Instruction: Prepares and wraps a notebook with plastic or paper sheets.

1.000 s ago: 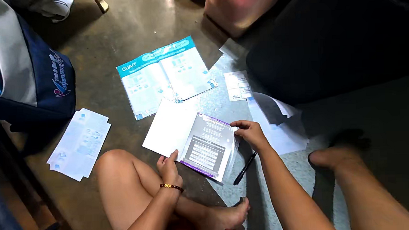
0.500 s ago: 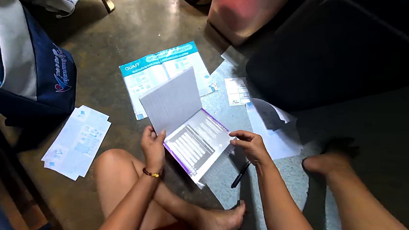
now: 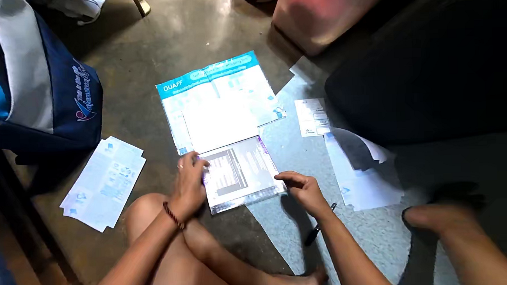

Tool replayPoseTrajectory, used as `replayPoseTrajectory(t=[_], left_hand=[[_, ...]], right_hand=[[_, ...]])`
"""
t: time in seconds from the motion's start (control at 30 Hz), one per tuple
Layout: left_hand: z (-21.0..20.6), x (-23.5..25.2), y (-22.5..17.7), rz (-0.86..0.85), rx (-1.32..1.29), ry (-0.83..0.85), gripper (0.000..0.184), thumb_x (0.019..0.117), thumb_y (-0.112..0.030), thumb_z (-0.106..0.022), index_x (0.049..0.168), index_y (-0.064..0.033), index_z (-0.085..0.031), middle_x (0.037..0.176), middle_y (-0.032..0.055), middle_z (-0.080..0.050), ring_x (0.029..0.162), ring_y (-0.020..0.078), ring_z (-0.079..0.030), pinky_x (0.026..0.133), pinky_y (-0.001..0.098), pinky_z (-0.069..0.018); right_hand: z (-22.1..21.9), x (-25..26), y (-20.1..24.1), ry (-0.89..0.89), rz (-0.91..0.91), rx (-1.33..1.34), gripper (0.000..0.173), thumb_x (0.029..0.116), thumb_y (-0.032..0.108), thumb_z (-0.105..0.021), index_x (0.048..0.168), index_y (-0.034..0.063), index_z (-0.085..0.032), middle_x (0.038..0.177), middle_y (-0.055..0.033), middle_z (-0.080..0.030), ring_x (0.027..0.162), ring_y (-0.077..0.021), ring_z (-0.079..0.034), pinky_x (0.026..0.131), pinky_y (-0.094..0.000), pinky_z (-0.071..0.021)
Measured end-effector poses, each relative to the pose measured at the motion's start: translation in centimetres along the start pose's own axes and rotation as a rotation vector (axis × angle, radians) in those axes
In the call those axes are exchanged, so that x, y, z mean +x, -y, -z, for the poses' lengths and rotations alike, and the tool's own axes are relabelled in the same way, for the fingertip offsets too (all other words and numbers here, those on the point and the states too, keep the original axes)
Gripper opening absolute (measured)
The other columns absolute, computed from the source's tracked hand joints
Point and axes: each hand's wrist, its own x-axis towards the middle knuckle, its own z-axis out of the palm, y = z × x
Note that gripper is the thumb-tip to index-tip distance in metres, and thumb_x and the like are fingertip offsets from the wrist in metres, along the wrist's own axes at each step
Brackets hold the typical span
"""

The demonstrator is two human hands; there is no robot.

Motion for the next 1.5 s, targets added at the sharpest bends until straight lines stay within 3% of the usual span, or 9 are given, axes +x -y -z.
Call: replayPoseTrajectory(t=[0.1, 0.17, 0.27, 0.37, 0.57, 0.87, 1.07, 1.23, 1.5], left_hand=[[-2.0, -4.1, -0.9, -0.090, 0.126, 0.217, 0.060, 0.0626, 0.006, -0.080, 0.120, -0.0040, -0.063, 0.149, 0.0289, -0.041, 0.136, 0.0502, -0.041, 0.103, 0.0598, -0.0450], [-3.8, -5.7, -1.3, -0.042, 0.144, 0.113, 0.058, 0.0602, 0.008, -0.080, 0.114, -0.0021, -0.064, 0.144, 0.0304, -0.045, 0.129, 0.0502, -0.048, 0.096, 0.0549, -0.0501], [-4.8, -6.5, -1.7, 0.088, 0.052, -0.075, 0.040, 0.0716, 0.007, -0.079, 0.109, 0.0014, -0.066, 0.133, 0.0325, -0.049, 0.111, 0.0451, -0.060, 0.087, 0.0475, -0.0560], [-4.5, -6.9, -2.4, 0.227, -0.103, -0.097, 0.030, 0.0828, 0.003, -0.077, 0.111, 0.0034, -0.066, 0.124, 0.0269, -0.055, 0.098, 0.0313, -0.066, 0.083, 0.0371, -0.0575], [-4.9, -6.7, -2.7, 0.276, -0.209, -0.148, 0.016, 0.0832, 0.008, -0.074, 0.099, 0.0057, -0.069, 0.095, 0.0174, -0.066, 0.083, 0.0234, -0.066, 0.079, 0.0359, -0.0551], [-5.4, -6.9, -1.6, 0.207, -0.292, -0.268, 0.009, 0.0860, -0.002, -0.076, 0.092, 0.0035, -0.075, 0.095, 0.0163, -0.071, 0.083, 0.0165, -0.067, 0.079, 0.0275, -0.0548], [-4.4, -6.2, -2.6, 0.405, -0.368, -0.212, 0.010, 0.0922, -0.008, -0.074, 0.094, 0.0024, -0.074, 0.094, 0.0121, -0.071, 0.085, 0.0145, -0.065, 0.082, 0.0303, -0.0519], [-4.2, -4.5, -2.4, 0.645, -0.696, -0.219, 0.011, 0.0924, -0.005, -0.074, 0.093, 0.0046, -0.070, 0.079, 0.0070, -0.072, 0.066, 0.0076, -0.069, 0.068, 0.0233, -0.0591], [-3.9, -2.8, -2.2, 0.794, -0.852, -0.286, 0.012, 0.0876, 0.002, -0.076, 0.093, 0.0072, -0.066, 0.073, 0.0096, -0.070, 0.056, 0.0090, -0.067, 0.057, 0.0215, -0.0579]], right_hand=[[0.7, 0.3, -0.4, 0.052, 0.047, -0.045, 0.026, 0.0840, -0.013, -0.056, 0.103, -0.0087, -0.072, 0.108, -0.0110, -0.072, 0.095, -0.0030, -0.067, 0.086, -0.0190, -0.0562], [1.1, 0.6, -0.7, 0.076, 0.064, -0.012, 0.022, 0.0834, -0.012, -0.060, 0.099, -0.0065, -0.073, 0.106, -0.0077, -0.072, 0.094, -0.0024, -0.069, 0.085, -0.0189, -0.0575], [1.4, 0.7, -1.1, 0.090, 0.067, 0.047, 0.018, 0.0819, -0.009, -0.064, 0.095, -0.0023, -0.074, 0.103, -0.0016, -0.073, 0.092, -0.0009, -0.069, 0.084, -0.0188, -0.0583], [1.3, 0.8, -1.5, 0.087, 0.079, 0.102, 0.016, 0.0815, -0.007, -0.068, 0.093, 0.0009, -0.076, 0.101, 0.0018, -0.075, 0.092, -0.0007, -0.070, 0.084, -0.0194, -0.0590], [1.5, 0.7, -2.0, 0.060, 0.101, 0.163, 0.016, 0.0811, -0.007, -0.070, 0.090, 0.0041, -0.077, 0.098, 0.0030, -0.076, 0.091, -0.0020, -0.071, 0.083, -0.0205, -0.0596], [1.2, 1.0, -2.3, 0.053, 0.138, 0.154, 0.013, 0.0851, -0.001, -0.068, 0.088, 0.0074, -0.077, 0.096, 0.0061, -0.076, 0.090, -0.0007, -0.071, 0.083, -0.0199, -0.0589], [0.6, 0.9, -2.3, -0.003, 0.101, 0.146, 0.007, 0.0855, 0.000, -0.067, 0.085, 0.0045, -0.073, 0.104, 0.0016, -0.072, 0.092, -0.0020, -0.068, 0.082, -0.0201, -0.0581], [-0.8, 0.9, -1.9, -0.084, -0.014, 0.222, 0.011, 0.0857, -0.003, -0.065, 0.085, 0.0056, -0.072, 0.093, 0.0027, -0.074, 0.080, -0.0042, -0.069, 0.076, -0.0227, -0.0596], [-2.4, 1.3, -0.5, -0.257, -0.172, 0.285, 0.014, 0.0852, -0.008, -0.064, 0.079, 0.0041, -0.068, 0.073, 0.0024, -0.070, 0.063, -0.0052, -0.065, 0.064, -0.0223, -0.0576]])
